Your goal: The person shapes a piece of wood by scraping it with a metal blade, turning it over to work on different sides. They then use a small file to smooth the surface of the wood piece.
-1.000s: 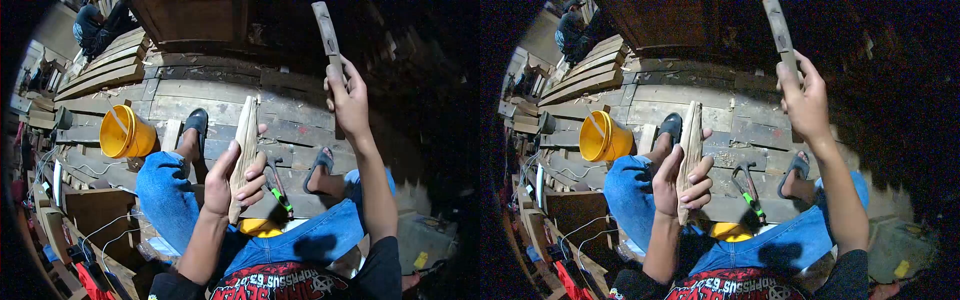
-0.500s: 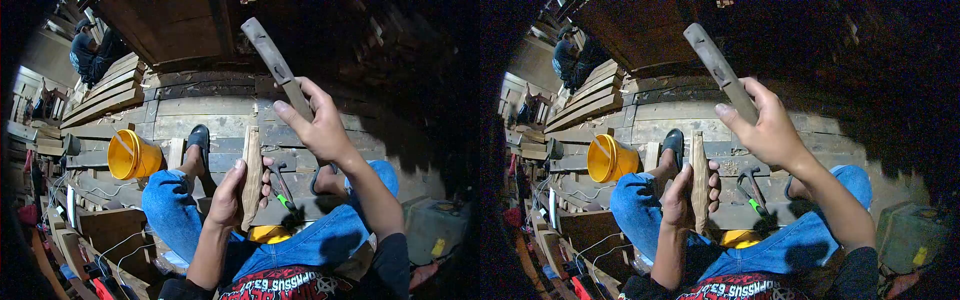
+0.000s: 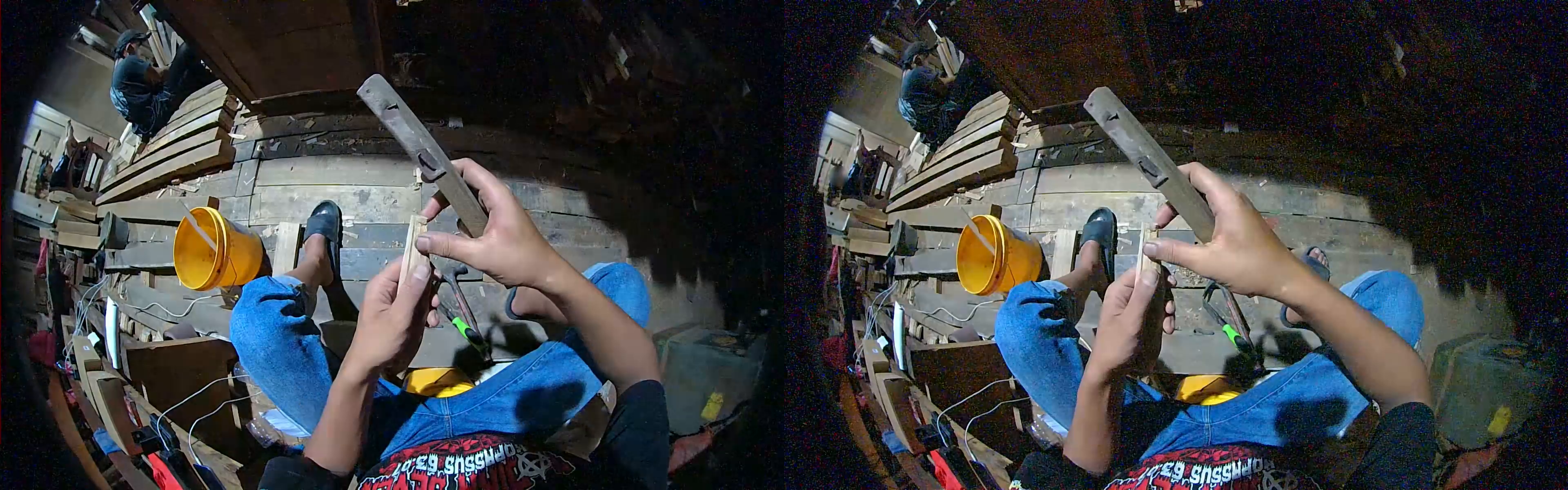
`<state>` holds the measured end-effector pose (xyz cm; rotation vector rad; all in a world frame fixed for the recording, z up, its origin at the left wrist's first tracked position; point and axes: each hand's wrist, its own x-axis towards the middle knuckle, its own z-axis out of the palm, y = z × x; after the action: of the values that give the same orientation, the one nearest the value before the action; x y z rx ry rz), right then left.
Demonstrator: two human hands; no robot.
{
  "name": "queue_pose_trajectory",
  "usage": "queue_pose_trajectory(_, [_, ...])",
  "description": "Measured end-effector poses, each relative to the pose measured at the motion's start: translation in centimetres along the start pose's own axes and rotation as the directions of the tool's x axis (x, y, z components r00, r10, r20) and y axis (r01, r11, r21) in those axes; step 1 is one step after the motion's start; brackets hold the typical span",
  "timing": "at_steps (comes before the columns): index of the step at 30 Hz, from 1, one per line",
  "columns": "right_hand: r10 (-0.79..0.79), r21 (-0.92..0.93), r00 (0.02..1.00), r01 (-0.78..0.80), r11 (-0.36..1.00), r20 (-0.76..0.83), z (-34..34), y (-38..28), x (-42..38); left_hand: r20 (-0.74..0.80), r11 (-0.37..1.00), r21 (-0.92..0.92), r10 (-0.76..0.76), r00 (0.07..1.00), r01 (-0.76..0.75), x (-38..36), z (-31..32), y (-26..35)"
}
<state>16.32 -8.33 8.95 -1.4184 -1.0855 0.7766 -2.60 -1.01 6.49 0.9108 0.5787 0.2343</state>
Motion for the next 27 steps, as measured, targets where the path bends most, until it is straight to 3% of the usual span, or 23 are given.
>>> queue_pose_trajectory(3, [0.059,0.022,0.998,-0.059,0.998,0.001,0.2,-0.1,-0.1,-0.022,0.996,0.092,0.008,1.0,-0.006,-0.3,0.4,0.5])
queue_pose_trajectory(8, [0.016,0.01,0.998,-0.015,1.0,-0.056,0.6,0.3,0.2,-0.034,0.972,0.232,0.047,0.998,-0.038,-0.4,0.6,0.7])
queue_pose_trajectory(10, [-0.021,0.0,0.994,0.021,1.0,-0.106,0.8,1.1,0.4,-0.064,0.981,0.194,0.04,0.997,-0.027,-0.3,0.7,0.7])
queue_pose_trajectory(13, [0.164,0.061,0.985,-0.161,0.985,-0.054,0.1,-0.2,0.4,-0.09,0.996,0.093,0.019,0.996,-0.01,0.1,0.3,0.3])
queue_pose_trajectory(15, [0.265,-0.017,0.964,-0.265,0.964,0.002,-0.4,-0.4,0.4,-0.121,0.999,0.047,0.004,0.993,0.002,0.2,0.1,0.3])
queue_pose_trajectory(19, [0.338,0.116,0.926,-0.359,0.926,0.167,0.2,1.8,0.0,-0.129,0.989,-0.138,-0.079,0.989,0.061,0.6,-0.7,0.0])
queue_pose_trajectory(22, [0.484,0.404,0.845,-0.534,0.743,0.227,0.2,2.6,-0.3,-0.107,0.966,-0.255,-0.08,0.991,0.05,0.7,-1.3,-0.5])
queue_pose_trajectory(27, [0.549,0.579,0.757,-0.639,0.507,0.354,-0.2,3.3,-0.6,-0.169,0.972,-0.224,0.025,0.985,-0.063,1.1,-1.2,-0.6])
